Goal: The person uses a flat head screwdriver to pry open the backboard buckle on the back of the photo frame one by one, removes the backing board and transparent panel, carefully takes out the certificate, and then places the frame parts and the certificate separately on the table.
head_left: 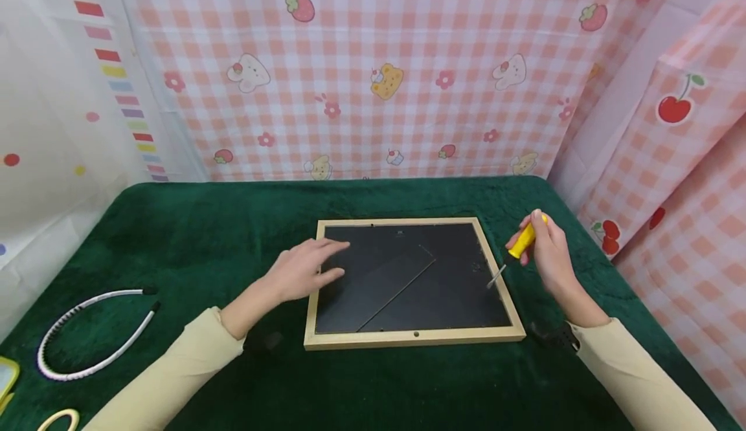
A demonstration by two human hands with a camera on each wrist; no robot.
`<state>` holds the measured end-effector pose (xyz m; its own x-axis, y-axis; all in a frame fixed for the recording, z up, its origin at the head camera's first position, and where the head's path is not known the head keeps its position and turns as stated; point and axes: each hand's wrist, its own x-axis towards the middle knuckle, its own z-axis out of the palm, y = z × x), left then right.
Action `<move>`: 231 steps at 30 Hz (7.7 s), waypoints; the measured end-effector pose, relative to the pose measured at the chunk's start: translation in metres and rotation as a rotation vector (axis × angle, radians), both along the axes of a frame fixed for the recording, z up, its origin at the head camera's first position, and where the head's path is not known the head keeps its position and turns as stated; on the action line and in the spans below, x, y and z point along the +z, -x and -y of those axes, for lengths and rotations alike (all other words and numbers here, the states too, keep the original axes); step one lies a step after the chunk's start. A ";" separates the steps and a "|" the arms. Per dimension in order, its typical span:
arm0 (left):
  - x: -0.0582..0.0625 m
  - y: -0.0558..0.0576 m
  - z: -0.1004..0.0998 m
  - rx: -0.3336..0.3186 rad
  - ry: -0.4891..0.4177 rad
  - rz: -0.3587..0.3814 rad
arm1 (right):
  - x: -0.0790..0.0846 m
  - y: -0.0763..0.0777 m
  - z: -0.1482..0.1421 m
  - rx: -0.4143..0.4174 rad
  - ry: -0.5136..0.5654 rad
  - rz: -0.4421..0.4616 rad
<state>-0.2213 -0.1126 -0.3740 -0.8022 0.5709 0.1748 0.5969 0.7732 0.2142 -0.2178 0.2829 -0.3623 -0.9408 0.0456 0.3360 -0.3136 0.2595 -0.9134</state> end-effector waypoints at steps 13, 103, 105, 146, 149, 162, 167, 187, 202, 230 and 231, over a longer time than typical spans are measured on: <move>-0.021 0.020 0.038 0.183 -0.020 0.272 | -0.017 0.020 -0.018 0.077 0.228 0.415; -0.009 -0.033 -0.021 -0.168 0.390 0.129 | 0.011 -0.024 0.171 0.609 -0.440 0.003; -0.009 -0.033 -0.021 -0.164 0.389 0.128 | 0.006 -0.030 0.171 0.587 -0.468 -0.101; -0.012 -0.034 -0.017 -0.144 0.359 0.145 | 0.025 -0.038 0.139 0.478 -0.299 0.048; -0.011 -0.032 -0.012 -0.152 0.294 0.152 | 0.033 -0.030 0.119 0.407 -0.214 0.123; -0.017 0.015 0.021 0.251 -0.064 0.063 | 0.005 0.020 0.002 0.211 0.013 0.267; -0.025 0.025 0.018 0.310 -0.063 0.217 | -0.004 0.024 -0.038 0.252 0.192 0.347; -0.026 0.026 0.018 0.212 -0.183 0.271 | -0.033 0.009 -0.114 0.412 0.238 0.561; -0.023 0.002 0.055 0.242 -0.207 0.294 | -0.047 0.005 -0.137 0.560 0.242 0.632; -0.021 -0.012 0.074 0.203 -0.202 0.376 | -0.043 -0.004 -0.152 0.537 -0.200 0.605; -0.021 -0.012 0.074 0.204 -0.200 0.374 | -0.043 -0.004 -0.151 0.534 -0.225 0.594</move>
<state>-0.2096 -0.1870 -0.3949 -0.9232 0.3799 -0.0574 0.2906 0.7882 0.5425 -0.2135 0.4341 -0.4049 -0.8405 -0.4661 -0.2761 0.0720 0.4091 -0.9097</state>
